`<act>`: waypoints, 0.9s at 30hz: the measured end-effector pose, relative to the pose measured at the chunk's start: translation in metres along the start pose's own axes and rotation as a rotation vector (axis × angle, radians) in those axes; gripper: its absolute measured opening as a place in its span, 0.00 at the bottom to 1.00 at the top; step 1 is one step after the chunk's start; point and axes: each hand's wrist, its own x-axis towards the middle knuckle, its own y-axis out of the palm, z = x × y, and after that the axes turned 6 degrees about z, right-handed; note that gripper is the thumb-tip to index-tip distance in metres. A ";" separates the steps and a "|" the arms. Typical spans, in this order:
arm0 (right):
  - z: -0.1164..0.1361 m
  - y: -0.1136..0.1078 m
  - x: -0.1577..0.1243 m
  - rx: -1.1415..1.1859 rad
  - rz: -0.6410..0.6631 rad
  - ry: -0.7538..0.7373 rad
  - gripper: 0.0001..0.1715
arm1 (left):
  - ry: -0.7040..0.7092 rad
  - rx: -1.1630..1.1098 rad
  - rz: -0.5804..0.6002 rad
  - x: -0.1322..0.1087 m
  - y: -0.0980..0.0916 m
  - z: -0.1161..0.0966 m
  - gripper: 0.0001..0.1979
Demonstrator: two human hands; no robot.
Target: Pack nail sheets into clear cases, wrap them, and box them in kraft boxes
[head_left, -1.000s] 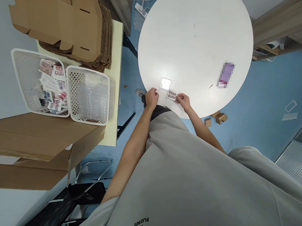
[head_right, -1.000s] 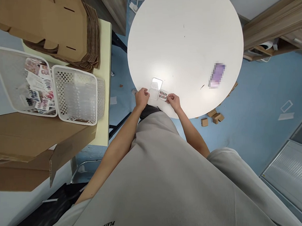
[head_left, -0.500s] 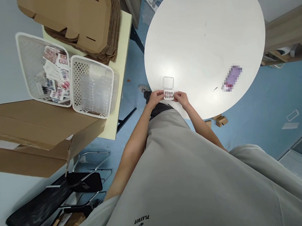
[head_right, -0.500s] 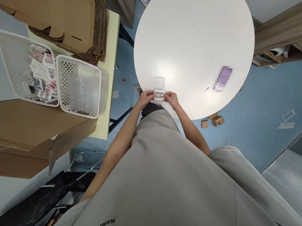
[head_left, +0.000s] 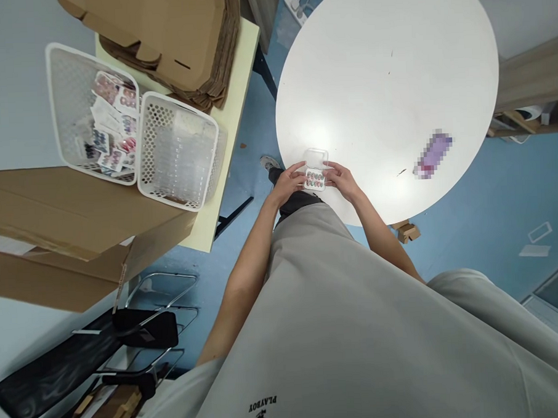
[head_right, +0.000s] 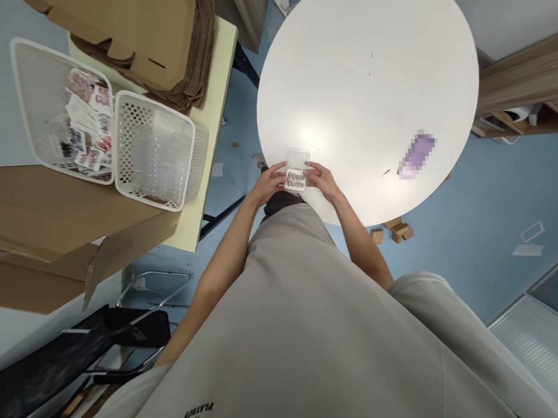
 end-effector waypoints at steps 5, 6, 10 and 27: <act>0.011 0.002 -0.004 -0.008 0.107 -0.060 0.30 | 0.033 -0.114 0.105 -0.007 -0.001 -0.001 0.35; 0.012 0.003 -0.005 0.004 0.113 -0.050 0.26 | 0.044 -0.135 0.112 -0.008 -0.001 0.000 0.34; 0.012 0.006 -0.005 0.036 0.176 0.010 0.24 | 0.076 -0.179 0.074 -0.007 0.002 0.004 0.30; -0.004 0.022 0.012 -0.145 0.088 -0.130 0.41 | 0.242 0.017 -0.160 0.017 0.000 0.031 0.50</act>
